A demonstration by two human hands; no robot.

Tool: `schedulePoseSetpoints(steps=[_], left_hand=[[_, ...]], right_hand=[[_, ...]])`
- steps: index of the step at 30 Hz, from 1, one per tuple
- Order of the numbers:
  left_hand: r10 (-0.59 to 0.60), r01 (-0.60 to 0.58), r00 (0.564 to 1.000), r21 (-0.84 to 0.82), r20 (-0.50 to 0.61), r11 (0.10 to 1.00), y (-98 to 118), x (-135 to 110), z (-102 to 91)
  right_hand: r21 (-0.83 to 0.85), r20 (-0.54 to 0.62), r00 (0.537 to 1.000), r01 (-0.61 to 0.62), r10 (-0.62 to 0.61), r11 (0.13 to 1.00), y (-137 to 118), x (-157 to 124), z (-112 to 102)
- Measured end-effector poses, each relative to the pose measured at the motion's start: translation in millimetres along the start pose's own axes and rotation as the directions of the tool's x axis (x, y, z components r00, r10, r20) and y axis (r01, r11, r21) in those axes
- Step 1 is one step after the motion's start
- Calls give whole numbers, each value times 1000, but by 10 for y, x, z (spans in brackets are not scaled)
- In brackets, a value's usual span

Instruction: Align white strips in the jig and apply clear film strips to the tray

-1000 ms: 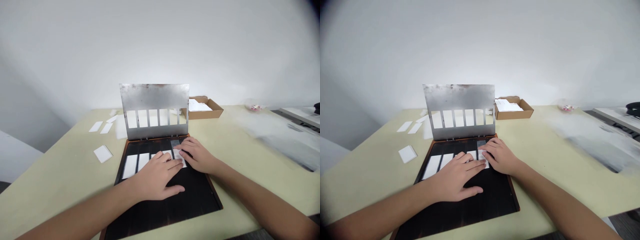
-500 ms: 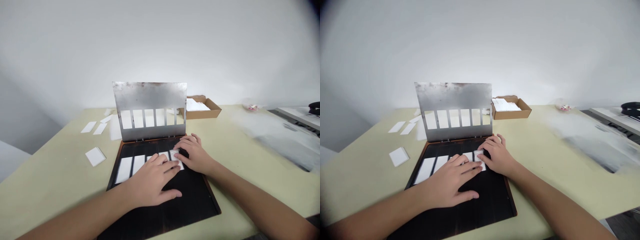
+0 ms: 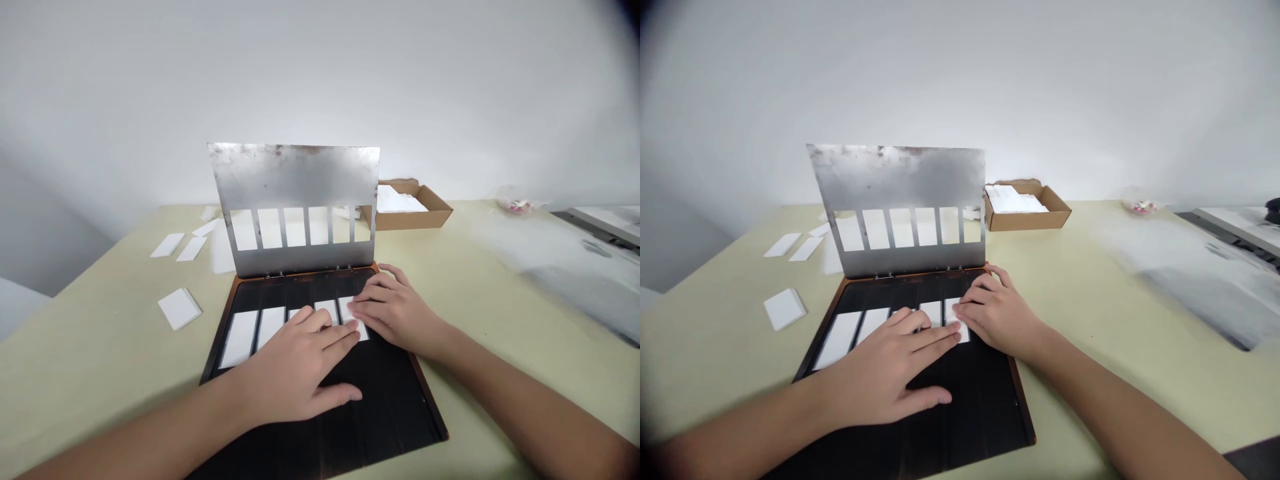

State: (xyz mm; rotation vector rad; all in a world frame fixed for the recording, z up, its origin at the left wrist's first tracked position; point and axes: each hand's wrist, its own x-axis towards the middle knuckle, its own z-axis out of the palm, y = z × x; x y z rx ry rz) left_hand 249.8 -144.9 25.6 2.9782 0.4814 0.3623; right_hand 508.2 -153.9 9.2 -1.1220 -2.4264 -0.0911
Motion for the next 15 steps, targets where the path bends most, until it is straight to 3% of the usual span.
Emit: schedulePoseSetpoints(steps=[15], left_hand=[[11,-11,1000,13,10,1000,-5,9,-21]], right_hand=[[-40,-18,998,66,-66,997,3,-13,21]])
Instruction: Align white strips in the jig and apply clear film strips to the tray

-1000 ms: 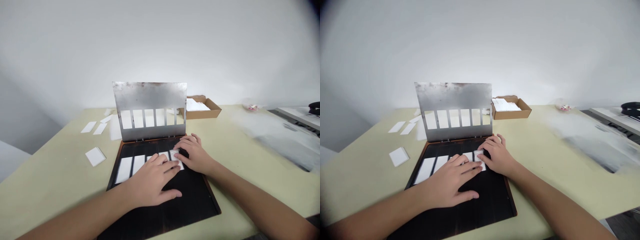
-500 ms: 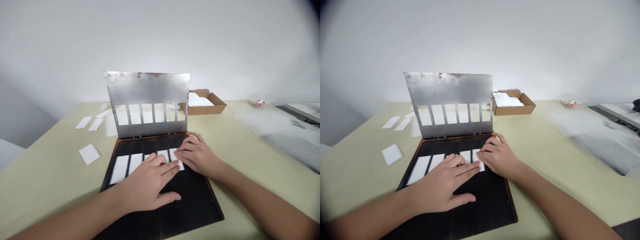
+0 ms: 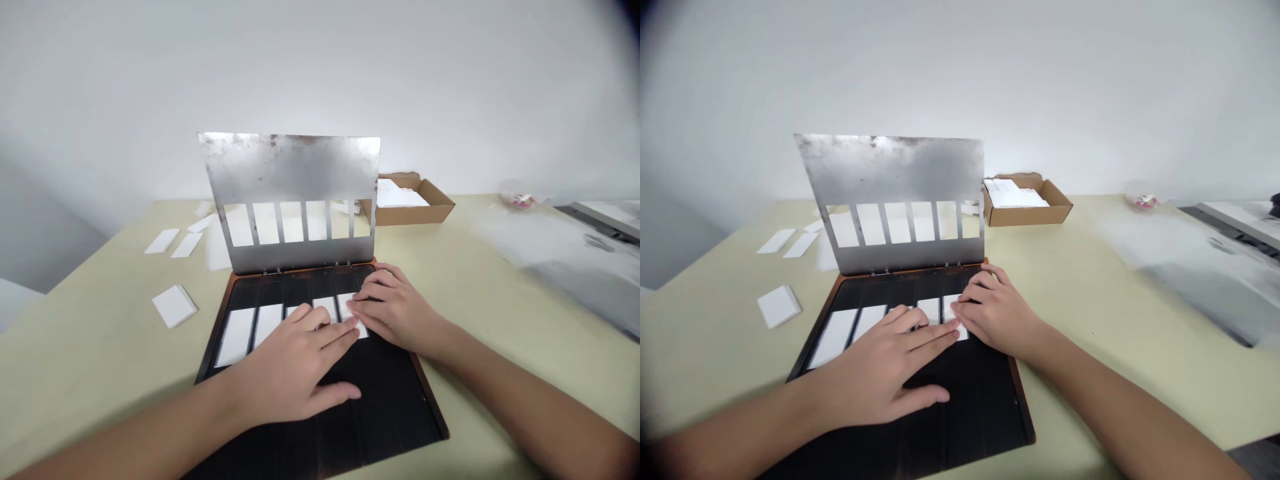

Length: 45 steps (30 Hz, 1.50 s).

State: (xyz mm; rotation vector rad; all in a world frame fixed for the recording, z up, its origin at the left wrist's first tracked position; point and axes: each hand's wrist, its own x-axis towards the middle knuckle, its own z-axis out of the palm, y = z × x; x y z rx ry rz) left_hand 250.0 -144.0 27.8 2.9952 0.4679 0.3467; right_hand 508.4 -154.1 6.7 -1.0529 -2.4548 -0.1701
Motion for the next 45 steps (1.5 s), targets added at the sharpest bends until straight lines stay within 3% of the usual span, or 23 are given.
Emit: schedulePoseSetpoints(steps=[7,11,15,17,20,22,27,33,36,40,42,45], left_hand=[[-4,4,1000,-5,5,1000,0,7,2],[-25,25,998,-3,-56,1000,11,17,-16],[-24,22,995,-18,-99,1000,-11,24,-15],[-15,12,997,-36,-73,999,-33,31,1],[20,-21,1000,-63,-24,998,-59,44,24],[36,-38,999,-75,-25,996,-61,50,24],[22,-24,999,-52,-48,998,-15,47,-8],[9,0,994,87,-105,996,-14,31,-84],[-122,147,980,158,-159,976,-140,-148,-191],[-340,386,915,228,-217,894,-302,-725,-262],[-378,420,904,251,-197,872,-249,-1077,-228],[-380,412,910,288,-163,864,58,-1508,-122]], right_hand=[[42,5,1000,-26,26,999,-2,7,9],[94,14,998,-60,59,994,-24,22,-3],[311,37,996,-88,80,946,-54,29,-143],[473,-15,988,-130,156,871,-34,15,-219],[577,-146,931,-195,335,793,40,-15,-248],[552,-161,912,-232,376,801,82,-25,-205],[383,-16,978,-186,208,905,36,14,-74],[245,25,982,-187,187,951,-98,126,-84],[162,85,971,-233,222,959,-184,130,-76],[105,203,955,-240,216,965,-465,-54,-69],[76,246,945,-241,216,968,-685,-222,-88],[-14,279,928,-254,248,967,-1054,-514,-124]])
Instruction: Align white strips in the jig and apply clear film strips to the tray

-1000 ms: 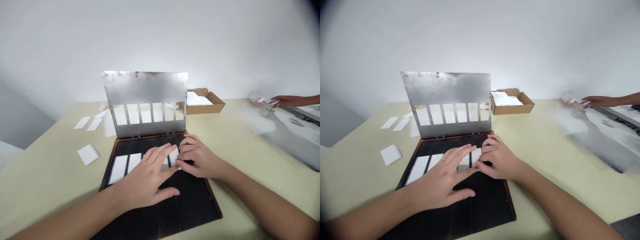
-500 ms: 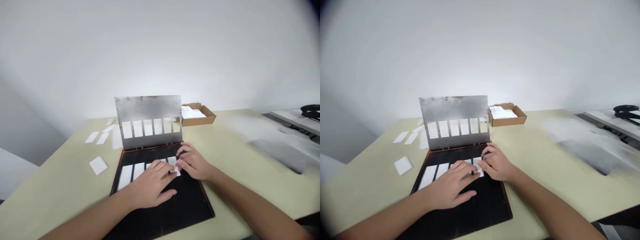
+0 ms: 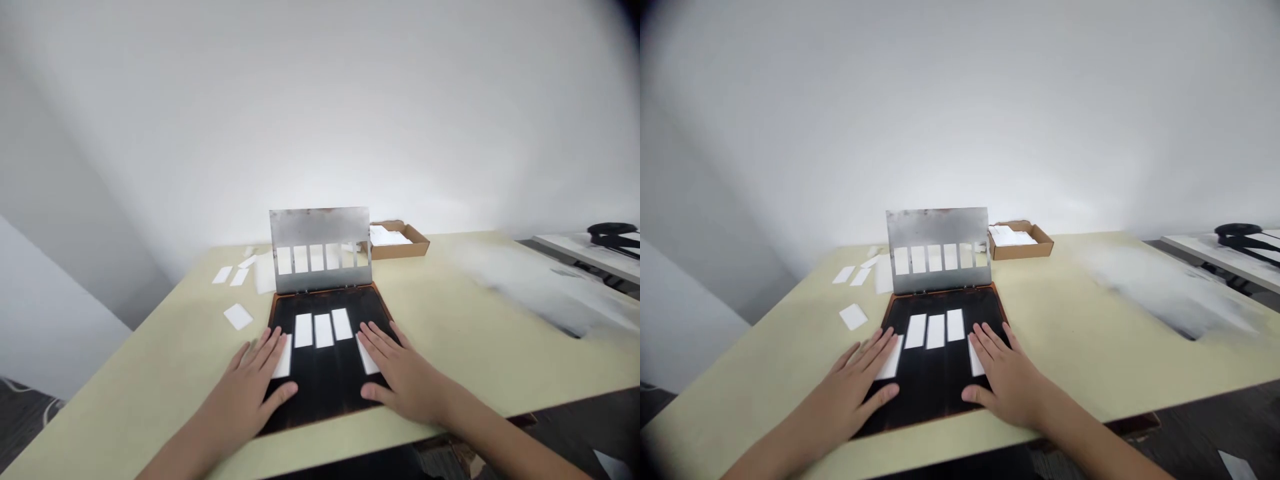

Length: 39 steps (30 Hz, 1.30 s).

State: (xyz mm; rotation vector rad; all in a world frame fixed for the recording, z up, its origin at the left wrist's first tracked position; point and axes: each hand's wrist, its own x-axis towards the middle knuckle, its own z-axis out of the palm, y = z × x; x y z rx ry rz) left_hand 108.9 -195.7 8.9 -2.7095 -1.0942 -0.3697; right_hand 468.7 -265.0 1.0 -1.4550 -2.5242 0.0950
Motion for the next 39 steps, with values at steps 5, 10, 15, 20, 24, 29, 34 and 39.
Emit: schedulePoseSetpoints(steps=[5,10,15,20,24,29,34,39], left_hand=[[66,-48,990,144,-123,988,512,-550,-44],[130,-44,961,326,-244,944,675,-794,-38],[151,-116,974,205,-168,972,369,-479,-172],[4,-3,999,-29,39,1000,-6,553,-61],[16,-4,988,-73,154,997,-56,804,121],[-10,23,983,-65,184,998,358,184,11],[77,-77,997,73,-4,994,867,-349,-66],[169,-145,980,211,-100,967,889,-381,-47]], right_hand=[[-230,-171,985,-12,-29,973,-395,-477,192],[-433,-372,924,-86,-92,897,-573,-712,444],[-346,-356,931,-47,-85,937,-491,-476,360],[-150,-130,991,-50,30,987,-191,580,-65],[-112,2,1000,-14,14,994,-40,1010,-156],[-67,47,999,13,-10,998,-305,365,60],[-298,-301,931,116,-208,947,-686,-405,408],[-340,-436,862,109,-259,934,-683,-590,479]])
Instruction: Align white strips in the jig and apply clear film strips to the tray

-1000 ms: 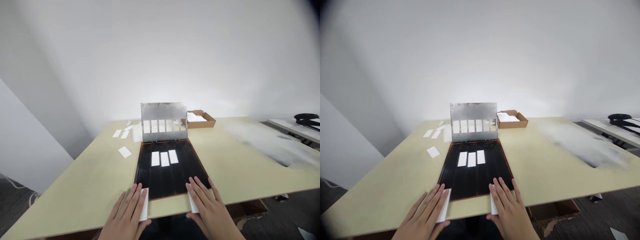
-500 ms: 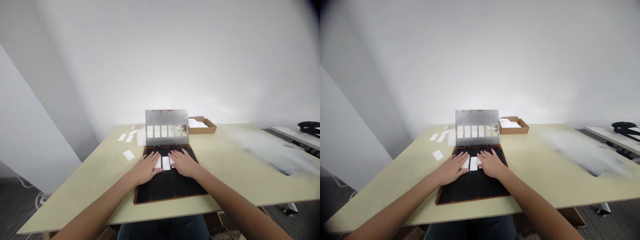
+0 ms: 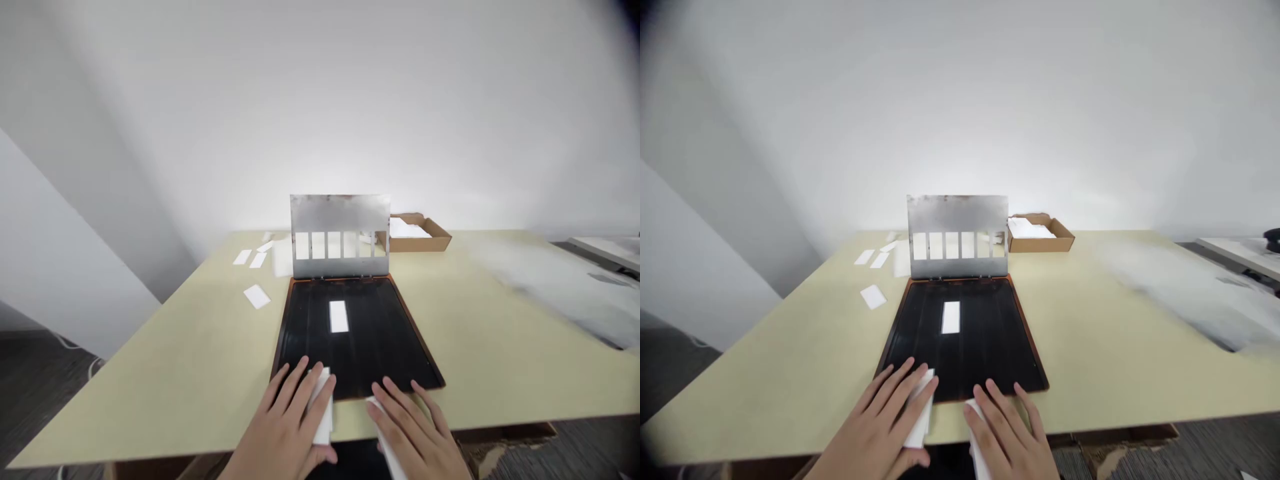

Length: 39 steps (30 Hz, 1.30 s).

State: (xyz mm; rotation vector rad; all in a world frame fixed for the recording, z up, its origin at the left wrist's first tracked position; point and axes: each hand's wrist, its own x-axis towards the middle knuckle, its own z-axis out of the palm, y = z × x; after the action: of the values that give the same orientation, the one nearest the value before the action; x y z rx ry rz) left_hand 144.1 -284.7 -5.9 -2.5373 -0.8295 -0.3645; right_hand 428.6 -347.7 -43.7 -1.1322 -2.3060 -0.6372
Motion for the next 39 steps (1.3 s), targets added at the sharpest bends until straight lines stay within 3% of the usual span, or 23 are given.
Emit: schedulePoseSetpoints(steps=[3,6,8,10,12,13,14,16,18,19,21,23,26,29,32,35,39], left_hand=[[70,-70,997,-20,-12,997,-64,-29,-38],[100,-106,993,-120,-57,987,-141,17,-99],[46,-54,998,-248,-38,967,-248,185,-92],[-34,41,999,-336,26,941,-412,472,-3],[-84,128,987,-362,136,923,-601,809,160],[-77,131,984,-364,159,922,-692,965,250],[-62,128,981,-369,185,920,-775,1095,331],[-15,108,972,-387,235,916,-904,1245,429],[6,102,965,-399,261,911,-978,1228,409],[0,110,964,-400,265,910,-993,1160,358],[-50,156,962,-390,269,907,-981,930,209],[-138,239,951,-370,278,898,-916,612,58],[-312,395,913,-375,262,839,-752,71,-46],[-357,388,921,-284,158,877,-606,-437,-6],[-285,281,958,-172,1,944,-521,-789,29],[-239,217,965,-178,-109,960,-436,-908,-13],[-191,135,955,-241,-225,961,-237,-801,-66]], right_hand=[[147,-42,996,-74,81,986,123,-38,9],[329,-75,962,-225,263,917,182,-63,0],[459,-70,897,-360,437,812,156,-52,-15],[604,5,780,-501,626,619,98,-3,-40],[698,121,674,-580,729,421,49,96,-89],[717,157,659,-588,736,374,41,166,-130],[722,170,677,-580,716,377,49,251,-181],[695,181,786,-528,591,488,113,469,-300],[636,243,877,-467,414,615,231,748,-381],[603,285,899,-439,334,666,302,904,-379],[510,306,924,-363,230,780,449,1218,-261],[375,387,907,-321,168,870,580,1483,-17],[376,477,876,-282,76,883,685,1673,345],[411,528,849,-261,6,874,623,1557,409],[435,519,854,-222,-41,872,385,1233,225],[385,444,896,-168,-23,907,63,906,81],[285,325,945,-131,33,950,-226,677,83]])
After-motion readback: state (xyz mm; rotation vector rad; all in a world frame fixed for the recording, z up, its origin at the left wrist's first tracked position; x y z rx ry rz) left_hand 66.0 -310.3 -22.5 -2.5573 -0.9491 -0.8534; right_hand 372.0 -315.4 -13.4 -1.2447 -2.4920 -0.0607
